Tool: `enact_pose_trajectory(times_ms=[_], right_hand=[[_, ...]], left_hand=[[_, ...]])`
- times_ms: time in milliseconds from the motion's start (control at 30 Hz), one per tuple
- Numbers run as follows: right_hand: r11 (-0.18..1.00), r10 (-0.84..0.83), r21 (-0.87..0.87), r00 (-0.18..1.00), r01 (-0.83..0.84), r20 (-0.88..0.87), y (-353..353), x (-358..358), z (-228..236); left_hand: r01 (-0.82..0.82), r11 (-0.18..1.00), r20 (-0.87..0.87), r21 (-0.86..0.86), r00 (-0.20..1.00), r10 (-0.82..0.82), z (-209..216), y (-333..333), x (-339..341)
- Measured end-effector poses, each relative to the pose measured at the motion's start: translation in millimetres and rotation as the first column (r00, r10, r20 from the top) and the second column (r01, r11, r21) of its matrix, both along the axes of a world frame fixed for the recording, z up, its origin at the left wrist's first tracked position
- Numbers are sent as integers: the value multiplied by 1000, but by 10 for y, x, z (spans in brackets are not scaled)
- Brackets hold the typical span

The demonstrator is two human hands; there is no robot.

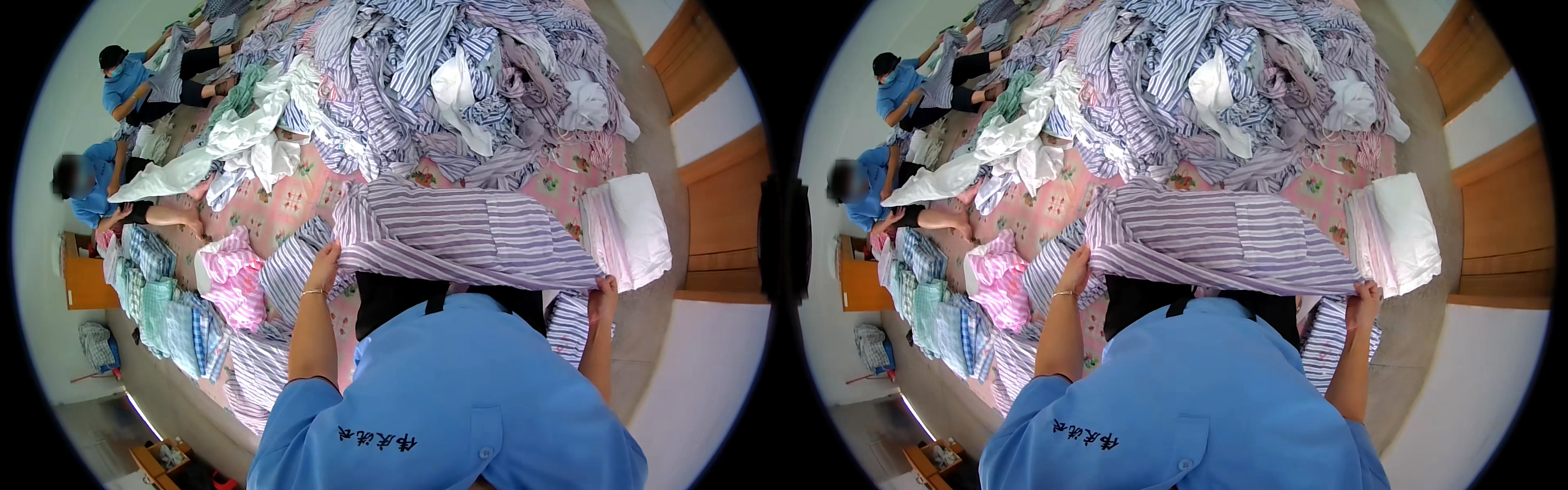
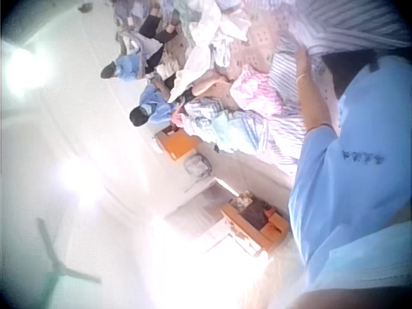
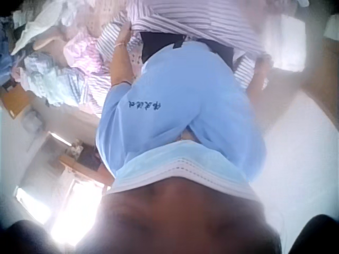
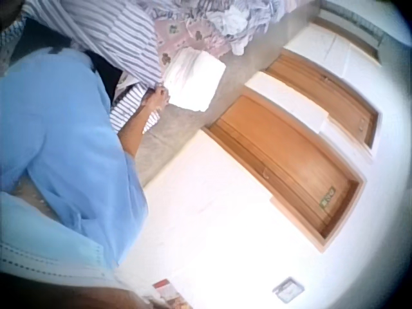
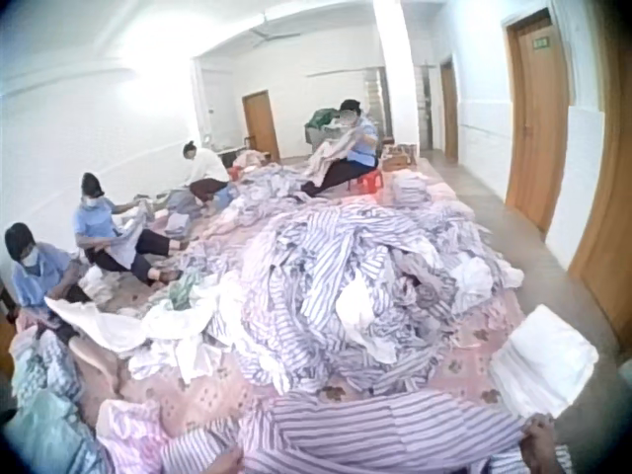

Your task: The person folds several striped shirts and white linens by hand, flattening the fabric and stacking them into piles on the floor.

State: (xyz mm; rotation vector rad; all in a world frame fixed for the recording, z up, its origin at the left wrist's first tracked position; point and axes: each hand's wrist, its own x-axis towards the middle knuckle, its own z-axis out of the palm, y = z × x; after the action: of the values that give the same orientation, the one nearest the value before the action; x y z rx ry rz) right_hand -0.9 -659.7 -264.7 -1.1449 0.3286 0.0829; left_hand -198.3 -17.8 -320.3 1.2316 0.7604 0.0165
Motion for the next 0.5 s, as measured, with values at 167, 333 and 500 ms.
enact_pose_trajectory(times_ms=[167,333,500], right_hand=[[999,-33,21,997,32,76,60,-21,702],[967,20,-253,1000,-19,2,-470,-462,293],[383,315,-827,900,-411,-301,179,-422,204]], left_hand=[[-382,920,193,-86,900,392,1019,17,-131],[53,942,-201,331,979,15,1301,-188,-786],[3,927,-170,375,983,65,464,-531,-1039]])
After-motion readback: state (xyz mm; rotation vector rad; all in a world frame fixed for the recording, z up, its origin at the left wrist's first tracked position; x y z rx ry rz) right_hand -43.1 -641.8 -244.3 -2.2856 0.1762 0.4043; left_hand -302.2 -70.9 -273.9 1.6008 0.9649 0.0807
